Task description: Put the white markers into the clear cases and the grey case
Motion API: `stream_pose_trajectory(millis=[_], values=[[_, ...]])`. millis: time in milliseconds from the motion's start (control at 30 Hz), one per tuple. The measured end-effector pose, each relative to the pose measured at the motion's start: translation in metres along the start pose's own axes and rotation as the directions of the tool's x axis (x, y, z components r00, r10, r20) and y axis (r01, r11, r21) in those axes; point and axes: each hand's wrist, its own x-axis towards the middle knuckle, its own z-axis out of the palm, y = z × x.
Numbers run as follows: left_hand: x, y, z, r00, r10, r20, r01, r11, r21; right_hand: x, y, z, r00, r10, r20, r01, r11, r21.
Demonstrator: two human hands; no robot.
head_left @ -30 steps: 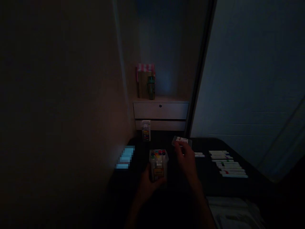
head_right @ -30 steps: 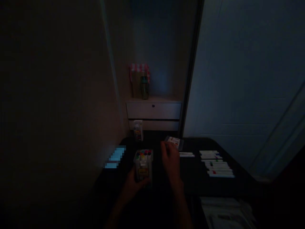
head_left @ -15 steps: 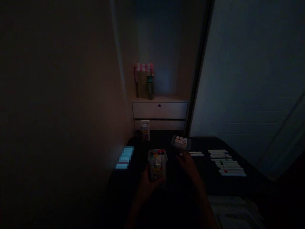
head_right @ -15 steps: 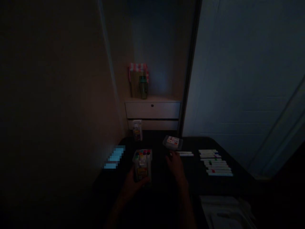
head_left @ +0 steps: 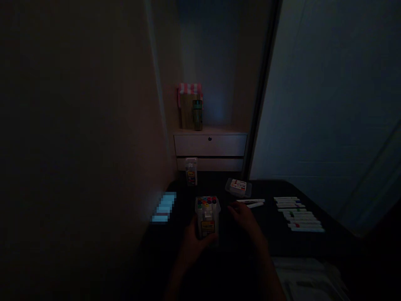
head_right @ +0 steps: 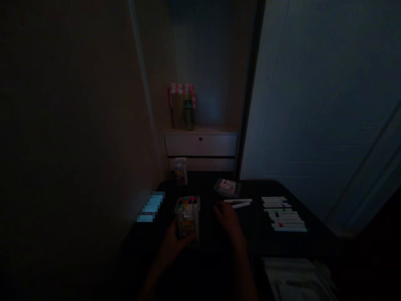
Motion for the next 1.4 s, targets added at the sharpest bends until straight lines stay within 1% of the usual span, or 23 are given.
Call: stream_pose_trajectory(millis=[167, 333, 433, 500, 600, 700, 833, 900, 1000, 1100, 1267, 1400], values=[[0.001, -0.004, 0.000, 0.999, -0.012, -0.039, 0.012, 1.000, 0.011, -0.002, -0.008, 0.003, 0.998, -0.035, 0.042, 0.034, 0.999, 0.032], [0.001, -0.001, 0.000, 1.000, -0.001, 0.010, 0.001, 1.000, 0.016, -0.008, -0.025, 0.014, 0.987, -0.124, 0.103, 0.117, 0.991, 0.072], [0.001, 0.000, 0.001, 1.000, -0.005, -0.012, 0.005, 1.000, 0.018, -0.012, -0.038, 0.018, 0.973, -0.183, 0.140, 0.170, 0.980, 0.103], [0.000, 0.000, 0.001, 1.000, 0.002, -0.025, -0.002, 1.000, 0.006, -0.014, -0.045, 0.020, 0.968, -0.206, 0.142, 0.189, 0.974, 0.123], [0.000, 0.000, 0.001, 1.000, 0.015, -0.002, -0.015, 1.000, 0.009, -0.014, -0.048, 0.019, 0.969, -0.223, 0.110, 0.208, 0.969, 0.129], [0.000, 0.000, 0.001, 1.000, 0.005, 0.005, -0.005, 1.000, 0.011, -0.011, -0.041, 0.013, 0.981, -0.186, 0.051, 0.181, 0.980, 0.085], [-0.001, 0.001, 0.001, 1.000, -0.017, -0.024, 0.018, 1.000, 0.015, -0.009, -0.023, 0.002, 0.997, -0.054, -0.053, 0.053, 0.999, -0.010], [0.000, 0.000, 0.001, 1.000, -0.012, -0.022, 0.012, 1.000, 0.021, -0.009, -0.014, -0.003, 0.997, 0.005, -0.075, -0.010, 0.998, -0.070], [0.000, -0.003, 0.000, 1.000, 0.000, -0.029, 0.001, 1.000, 0.026, -0.011, -0.008, -0.006, 0.996, 0.055, -0.069, -0.065, 0.988, -0.142], [0.001, -0.003, 0.000, 0.999, -0.005, -0.045, 0.005, 1.000, 0.016, -0.013, -0.011, -0.005, 0.997, 0.074, -0.033, -0.078, 0.984, -0.162], [0.000, 0.003, 0.000, 1.000, 0.014, 0.018, -0.014, 1.000, 0.005, -0.015, -0.022, 0.003, 0.992, 0.128, 0.016, -0.122, 0.971, -0.207], [0.000, 0.002, 0.000, 1.000, 0.007, 0.013, -0.007, 1.000, 0.022, -0.016, -0.024, 0.006, 0.990, 0.136, 0.030, -0.126, 0.966, -0.224]])
